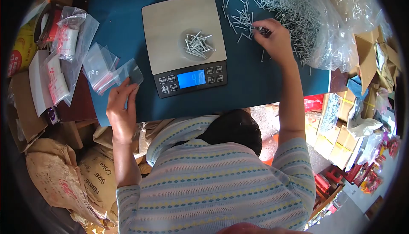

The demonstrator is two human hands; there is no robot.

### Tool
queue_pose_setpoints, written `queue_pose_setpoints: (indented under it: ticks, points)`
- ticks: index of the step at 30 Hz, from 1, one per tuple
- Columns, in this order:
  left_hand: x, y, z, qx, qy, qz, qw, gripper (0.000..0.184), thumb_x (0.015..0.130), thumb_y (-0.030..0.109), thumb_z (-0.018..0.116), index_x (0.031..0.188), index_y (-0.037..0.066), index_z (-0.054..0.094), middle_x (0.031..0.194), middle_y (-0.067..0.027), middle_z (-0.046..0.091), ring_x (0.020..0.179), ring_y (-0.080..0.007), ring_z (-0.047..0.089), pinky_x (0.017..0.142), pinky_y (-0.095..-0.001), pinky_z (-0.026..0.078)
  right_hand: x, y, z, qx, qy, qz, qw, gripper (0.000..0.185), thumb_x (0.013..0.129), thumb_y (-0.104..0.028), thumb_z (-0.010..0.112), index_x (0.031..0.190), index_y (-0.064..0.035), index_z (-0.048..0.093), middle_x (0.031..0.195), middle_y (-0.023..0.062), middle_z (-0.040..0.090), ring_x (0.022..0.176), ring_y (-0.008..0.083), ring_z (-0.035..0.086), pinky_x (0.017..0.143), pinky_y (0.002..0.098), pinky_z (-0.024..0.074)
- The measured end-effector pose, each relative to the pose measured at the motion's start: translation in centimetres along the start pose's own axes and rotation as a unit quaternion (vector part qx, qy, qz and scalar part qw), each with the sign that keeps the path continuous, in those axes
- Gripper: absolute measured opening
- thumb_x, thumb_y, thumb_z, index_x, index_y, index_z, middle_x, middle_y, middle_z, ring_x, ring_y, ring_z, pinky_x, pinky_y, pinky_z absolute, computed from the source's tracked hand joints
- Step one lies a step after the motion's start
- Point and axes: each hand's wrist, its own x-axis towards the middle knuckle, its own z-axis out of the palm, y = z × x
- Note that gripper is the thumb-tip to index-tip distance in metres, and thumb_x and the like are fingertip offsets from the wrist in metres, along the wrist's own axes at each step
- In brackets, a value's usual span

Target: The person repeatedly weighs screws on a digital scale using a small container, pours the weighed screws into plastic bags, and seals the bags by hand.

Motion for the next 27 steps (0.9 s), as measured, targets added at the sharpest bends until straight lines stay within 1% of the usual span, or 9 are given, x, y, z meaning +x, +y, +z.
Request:
queue_pose_setpoints:
  ticks: [3, 6, 9, 15, 18, 21, 24, 26, 27]
  points:
    - [0.3, 0.2, -0.7, 0.025, 0.028, 0.021, 0.999, 0.019, 0.086, -0.007, 0.061, 0.102, 0.001, 0.067, 0.098, -0.015, 0.065, 0.095, -0.03, 0.065, 0.082, -0.0376, 0.051, 0.0, 0.1, -0.8, 0.024, 0.022, 0.026, 0.999, 0.017, 0.076, -0.006, 0.071, 0.093, -0.0078, 0.073, 0.084, 0.0066, 0.069, 0.069, 0.0162, 0.066, 0.066, 0.0274, 0.0521]
    - [0.5, 0.1, -1.2, 0.028, 0.055, 0.033, 0.998, 0.02, 0.086, -0.007, 0.06, 0.103, 0.001, 0.067, 0.1, -0.0149, 0.065, 0.096, -0.0302, 0.065, 0.082, -0.0383, 0.051, -0.1, 0.3, -1.3, 0.035, 0.015, 0.06, 0.997, 0.016, 0.077, -0.007, 0.071, 0.093, -0.0072, 0.074, 0.085, 0.007, 0.07, 0.071, 0.0142, 0.066, 0.067, 0.0259, 0.052]
    - [0.4, 0.3, -1.6, 0.013, 0.06, 0.035, 0.998, 0.02, 0.087, -0.007, 0.059, 0.105, 0.001, 0.066, 0.101, -0.0152, 0.065, 0.096, -0.0304, 0.065, 0.082, -0.0385, 0.051, 0.0, 0.9, -1.6, 0.093, -0.003, 0.09, 0.992, 0.015, 0.078, -0.009, 0.073, 0.093, -0.0055, 0.074, 0.084, 0.0052, 0.072, 0.073, 0.011, 0.066, 0.068, 0.0241, 0.0516]
    - [0.2, 0.8, -2.1, 0.007, 0.056, 0.057, 0.997, 0.023, 0.087, -0.009, 0.058, 0.106, 0.001, 0.066, 0.103, -0.016, 0.066, 0.095, -0.0305, 0.065, 0.081, -0.0372, 0.051, 0.6, 0.5, -3.1, 0.267, -0.044, 0.142, 0.952, 0.016, 0.081, -0.009, 0.073, 0.095, -0.0006, 0.073, 0.085, 0.0067, 0.071, 0.076, 0.0104, 0.065, 0.068, 0.023, 0.0516]
    - [0.1, 1.5, -2.2, -0.017, 0.038, 0.055, 0.998, 0.024, 0.086, -0.011, 0.058, 0.106, 0.0, 0.066, 0.104, -0.0157, 0.066, 0.094, -0.0291, 0.065, 0.081, -0.0361, 0.051, 1.0, -0.3, -2.9, 0.363, -0.046, 0.129, 0.922, 0.018, 0.082, -0.008, 0.073, 0.098, 0.0005, 0.072, 0.085, 0.0083, 0.071, 0.076, 0.011, 0.065, 0.068, 0.0231, 0.0523]
    - [0.1, 2.6, -1.9, -0.07, 0.008, 0.063, 0.996, 0.029, 0.084, -0.015, 0.058, 0.107, 0.0, 0.066, 0.102, -0.0146, 0.066, 0.091, -0.0264, 0.064, 0.079, -0.0337, 0.051, 1.3, -3.7, -2.4, 0.419, -0.095, 0.105, 0.897, 0.02, 0.083, -0.007, 0.072, 0.101, 0.0009, 0.07, 0.088, 0.009, 0.071, 0.078, 0.0113, 0.066, 0.07, 0.0235, 0.0539]
    - [0.2, 4.4, -0.8, -0.135, -0.017, 0.088, 0.987, 0.031, 0.083, -0.017, 0.057, 0.109, -0.002, 0.065, 0.099, -0.0134, 0.066, 0.085, -0.0238, 0.062, 0.077, -0.0308, 0.049, 1.4, -7.7, -1.1, 0.411, -0.155, 0.065, 0.896, 0.019, 0.086, -0.004, 0.068, 0.104, 0.0019, 0.068, 0.097, 0.0115, 0.07, 0.086, 0.0174, 0.069, 0.071, 0.0261, 0.0555]
    - [0.4, 6.0, -0.3, -0.169, -0.03, 0.101, 0.98, 0.032, 0.08, -0.019, 0.058, 0.108, -0.003, 0.065, 0.097, -0.0138, 0.066, 0.081, -0.0231, 0.062, 0.075, -0.0305, 0.049, 0.8, -9.7, 0.4, 0.419, -0.112, 0.002, 0.901, 0.022, 0.084, -0.007, 0.071, 0.103, 0.0024, 0.069, 0.098, 0.0116, 0.07, 0.082, 0.0127, 0.068, 0.076, 0.0243, 0.0558]
    - [0.4, 6.7, -0.2, -0.176, -0.032, 0.096, 0.979, 0.033, 0.078, -0.018, 0.06, 0.106, -0.002, 0.066, 0.094, -0.0132, 0.066, 0.08, -0.0236, 0.062, 0.074, -0.0318, 0.05, 0.4, -10.8, -0.1, 0.298, -0.095, -0.015, 0.95, 0.022, 0.083, -0.006, 0.071, 0.105, -0.0002, 0.069, 0.101, 0.0093, 0.07, 0.083, 0.012, 0.068, 0.076, 0.0246, 0.0561]
